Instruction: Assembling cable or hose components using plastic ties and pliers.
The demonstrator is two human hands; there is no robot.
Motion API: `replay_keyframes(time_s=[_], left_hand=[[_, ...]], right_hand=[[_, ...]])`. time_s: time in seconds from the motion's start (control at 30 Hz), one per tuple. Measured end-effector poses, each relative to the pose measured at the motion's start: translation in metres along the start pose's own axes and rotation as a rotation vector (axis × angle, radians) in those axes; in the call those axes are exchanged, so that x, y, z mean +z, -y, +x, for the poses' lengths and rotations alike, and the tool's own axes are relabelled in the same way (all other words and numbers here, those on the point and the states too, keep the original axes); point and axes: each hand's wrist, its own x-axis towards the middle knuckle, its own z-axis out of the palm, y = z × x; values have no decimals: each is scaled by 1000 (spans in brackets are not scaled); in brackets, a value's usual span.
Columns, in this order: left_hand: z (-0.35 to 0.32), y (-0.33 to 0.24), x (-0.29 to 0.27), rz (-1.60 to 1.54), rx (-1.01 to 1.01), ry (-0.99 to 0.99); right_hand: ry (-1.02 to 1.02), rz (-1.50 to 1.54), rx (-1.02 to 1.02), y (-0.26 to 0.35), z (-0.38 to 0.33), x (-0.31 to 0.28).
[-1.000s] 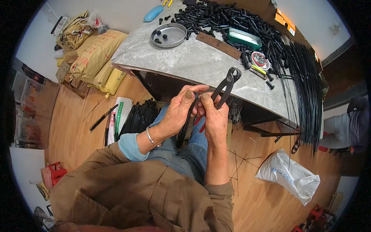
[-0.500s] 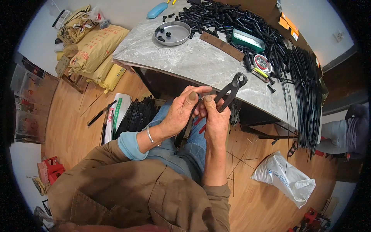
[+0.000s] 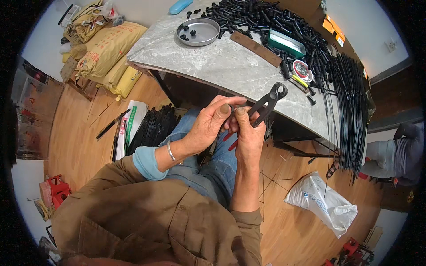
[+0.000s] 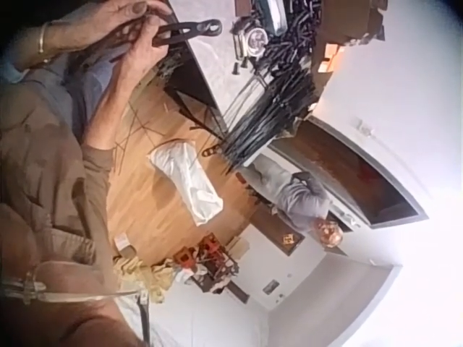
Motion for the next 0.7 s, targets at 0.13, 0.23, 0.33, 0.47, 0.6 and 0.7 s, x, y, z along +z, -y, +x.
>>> replay_keyframes(time_s=[0.13,0.23,0.33,0.47,0.6,0.7], left_hand=[[2,0,0,15,-7,10],[0,-2,0,-21,-34,2],[3,2,-1,-78,-63,-18],[8,1,-3,-200,-62,-114],[7,0,-15,17,-72,-151],[8,8,-22,90,6,-188]], right_hand=[[29,10,-6,0,2,-2],[-43,-52,-25,0,-2,5],[-171,-328,-39,6,-11,19],[-120,-626,-236,-11,-19,23],[-48,-792,-528,-22,-23,28],[46,-809,-417,-7,-25,34]])
